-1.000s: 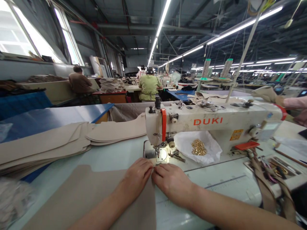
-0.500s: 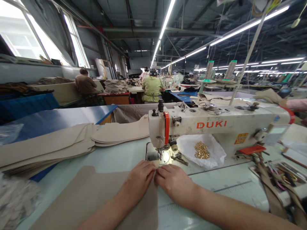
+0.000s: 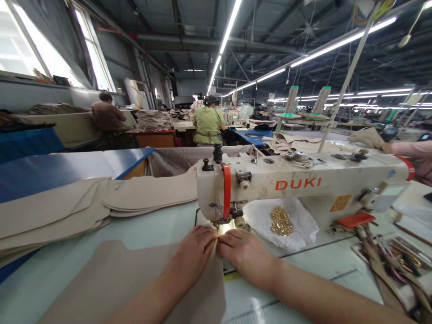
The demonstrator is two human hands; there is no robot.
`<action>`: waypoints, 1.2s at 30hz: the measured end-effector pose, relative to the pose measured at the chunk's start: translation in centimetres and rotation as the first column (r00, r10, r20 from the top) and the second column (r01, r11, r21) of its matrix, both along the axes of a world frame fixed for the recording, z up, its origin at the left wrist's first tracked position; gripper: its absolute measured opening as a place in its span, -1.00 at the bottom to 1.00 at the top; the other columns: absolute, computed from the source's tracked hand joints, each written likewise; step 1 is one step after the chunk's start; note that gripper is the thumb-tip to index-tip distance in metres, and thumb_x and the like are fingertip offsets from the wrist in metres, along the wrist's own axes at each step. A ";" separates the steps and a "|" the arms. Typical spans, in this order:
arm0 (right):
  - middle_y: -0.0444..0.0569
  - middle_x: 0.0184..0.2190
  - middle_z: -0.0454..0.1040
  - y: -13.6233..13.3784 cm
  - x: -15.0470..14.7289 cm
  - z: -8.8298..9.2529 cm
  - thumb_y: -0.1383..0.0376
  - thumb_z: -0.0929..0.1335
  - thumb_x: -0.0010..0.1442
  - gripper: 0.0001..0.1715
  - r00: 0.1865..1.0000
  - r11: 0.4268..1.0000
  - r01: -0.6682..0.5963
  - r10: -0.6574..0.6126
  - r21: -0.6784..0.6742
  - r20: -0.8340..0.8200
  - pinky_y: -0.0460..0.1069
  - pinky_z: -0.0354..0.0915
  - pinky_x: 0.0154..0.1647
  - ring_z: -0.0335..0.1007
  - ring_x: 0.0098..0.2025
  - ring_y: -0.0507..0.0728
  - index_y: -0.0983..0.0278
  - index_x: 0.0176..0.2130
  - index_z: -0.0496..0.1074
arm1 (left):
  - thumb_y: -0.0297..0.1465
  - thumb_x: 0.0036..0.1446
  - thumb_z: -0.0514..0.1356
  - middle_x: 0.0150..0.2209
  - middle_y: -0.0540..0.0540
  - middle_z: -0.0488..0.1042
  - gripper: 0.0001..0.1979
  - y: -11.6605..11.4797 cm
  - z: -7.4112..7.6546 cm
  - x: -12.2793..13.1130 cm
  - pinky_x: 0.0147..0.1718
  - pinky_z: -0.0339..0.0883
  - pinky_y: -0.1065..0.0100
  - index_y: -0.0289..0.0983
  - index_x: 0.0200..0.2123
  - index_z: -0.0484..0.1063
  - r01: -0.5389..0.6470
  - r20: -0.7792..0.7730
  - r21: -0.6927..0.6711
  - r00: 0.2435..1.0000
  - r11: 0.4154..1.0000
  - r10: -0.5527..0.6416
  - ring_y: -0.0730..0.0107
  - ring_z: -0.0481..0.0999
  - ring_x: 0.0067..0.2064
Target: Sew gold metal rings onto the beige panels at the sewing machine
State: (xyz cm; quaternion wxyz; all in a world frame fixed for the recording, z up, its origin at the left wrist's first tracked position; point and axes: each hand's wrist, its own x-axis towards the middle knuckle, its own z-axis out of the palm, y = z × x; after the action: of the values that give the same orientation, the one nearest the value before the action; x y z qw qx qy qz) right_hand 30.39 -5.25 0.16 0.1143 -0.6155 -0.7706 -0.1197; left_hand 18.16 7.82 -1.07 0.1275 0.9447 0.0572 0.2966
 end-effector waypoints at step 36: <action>-0.03 -0.20 0.49 -0.8 -0.2 0.0 0.35 0.29 0.24 -0.88 0.998 0.999 -0.040 0.041 0.021 -0.057 -0.04 0.26 -0.05 0.34 -0.10 0.09 0.32 -0.24 0.41 | -0.45 0.18 -0.01 -0.23 -0.11 0.56 -0.75 -0.2 0.6 -0.9 -0.10 0.41 0.24 -0.26 -0.23 0.46 -0.033 -0.047 0.050 0.998 0.998 0.035 0.31 0.49 -0.15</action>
State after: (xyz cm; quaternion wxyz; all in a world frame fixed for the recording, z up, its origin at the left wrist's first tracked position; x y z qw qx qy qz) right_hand 30.18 -6.04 0.20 0.1449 -0.6018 -0.7781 -0.1073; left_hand 17.23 7.61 -0.51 0.0976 0.9533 0.0688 0.2775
